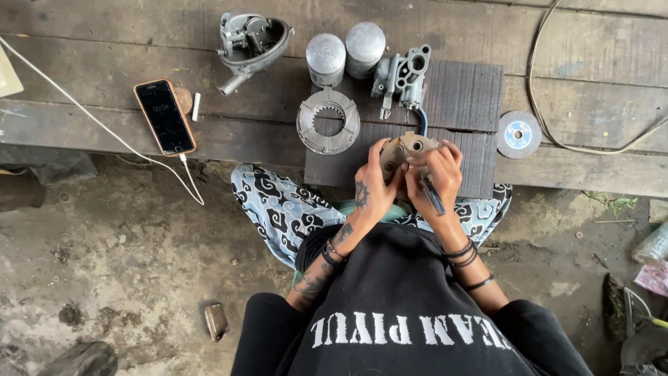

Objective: Manually sanding the surface of a motorcycle clutch hub using a sanding disc and cleaning it with a brush.

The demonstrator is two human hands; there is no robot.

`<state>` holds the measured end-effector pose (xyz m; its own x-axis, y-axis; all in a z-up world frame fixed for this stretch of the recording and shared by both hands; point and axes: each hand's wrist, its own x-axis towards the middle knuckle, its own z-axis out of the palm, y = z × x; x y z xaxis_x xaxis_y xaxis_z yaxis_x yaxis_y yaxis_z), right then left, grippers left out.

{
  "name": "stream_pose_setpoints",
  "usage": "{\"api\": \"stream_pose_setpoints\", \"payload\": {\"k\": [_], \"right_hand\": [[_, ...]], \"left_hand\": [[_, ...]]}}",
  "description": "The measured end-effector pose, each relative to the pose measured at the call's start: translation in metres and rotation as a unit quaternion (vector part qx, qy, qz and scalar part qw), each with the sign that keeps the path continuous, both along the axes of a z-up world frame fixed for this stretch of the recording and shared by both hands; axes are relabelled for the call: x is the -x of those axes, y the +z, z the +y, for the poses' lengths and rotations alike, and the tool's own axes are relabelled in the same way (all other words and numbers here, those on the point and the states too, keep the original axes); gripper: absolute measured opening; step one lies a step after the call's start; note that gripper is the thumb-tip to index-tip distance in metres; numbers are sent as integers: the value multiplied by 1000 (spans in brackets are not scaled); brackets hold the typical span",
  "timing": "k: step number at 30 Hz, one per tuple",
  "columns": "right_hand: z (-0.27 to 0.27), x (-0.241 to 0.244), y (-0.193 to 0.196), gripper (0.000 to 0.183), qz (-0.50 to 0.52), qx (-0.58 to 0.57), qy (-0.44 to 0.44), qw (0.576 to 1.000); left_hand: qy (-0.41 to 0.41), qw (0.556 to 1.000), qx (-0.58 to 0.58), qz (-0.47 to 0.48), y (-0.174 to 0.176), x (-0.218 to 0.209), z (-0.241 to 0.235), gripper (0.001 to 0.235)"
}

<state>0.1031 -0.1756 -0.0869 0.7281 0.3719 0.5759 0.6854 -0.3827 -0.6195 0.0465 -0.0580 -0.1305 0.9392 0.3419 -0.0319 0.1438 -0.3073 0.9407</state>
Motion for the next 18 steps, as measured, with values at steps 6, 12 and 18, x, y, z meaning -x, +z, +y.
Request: {"api": "stream_pose_setpoints", "payload": {"k": [6, 12, 18], "right_hand": [[-2, -2, -11, 19, -2, 0, -1, 1000], [-6, -6, -15, 19, -13, 2, 15, 1000], [-11, -6, -27, 17, -12, 5, 34, 999]], "left_hand": [[1, 1000, -8, 0, 6, -1, 1, 52], [4, 1000, -1, -10, 11, 0, 0, 53], [4, 1000, -8, -7, 3, 1, -1, 55]]}}
